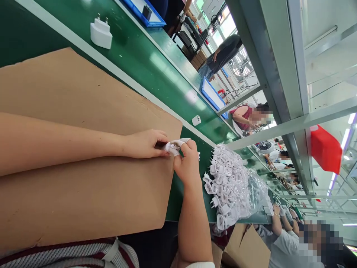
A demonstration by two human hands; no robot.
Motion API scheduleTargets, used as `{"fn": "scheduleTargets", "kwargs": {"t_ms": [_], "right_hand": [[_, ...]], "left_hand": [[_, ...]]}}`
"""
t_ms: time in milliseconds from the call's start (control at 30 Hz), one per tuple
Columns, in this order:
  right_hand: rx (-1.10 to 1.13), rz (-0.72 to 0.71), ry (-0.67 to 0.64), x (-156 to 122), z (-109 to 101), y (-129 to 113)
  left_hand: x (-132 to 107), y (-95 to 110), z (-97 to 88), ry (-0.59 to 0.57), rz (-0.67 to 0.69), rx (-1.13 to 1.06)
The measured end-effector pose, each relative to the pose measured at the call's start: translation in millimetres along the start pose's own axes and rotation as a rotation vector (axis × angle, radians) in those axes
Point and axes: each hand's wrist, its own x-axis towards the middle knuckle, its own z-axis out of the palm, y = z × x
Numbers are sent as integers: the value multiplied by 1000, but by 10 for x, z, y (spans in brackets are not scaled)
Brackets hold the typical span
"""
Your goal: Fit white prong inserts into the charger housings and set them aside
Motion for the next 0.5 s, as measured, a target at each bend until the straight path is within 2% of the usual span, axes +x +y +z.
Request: {"fn": "scheduleTargets", "kwargs": {"t_ms": [200,367,500], "right_hand": [[0,25,-44,80,-43,-6],[94,137,-39,125,-28,8],[-12,146,-63,156,-58,-33]], "left_hand": [[3,-6,-4,-4,6,-19],[10,-4,13,12,-41,-25],[8,-11,20,23,-55,-26]]}}
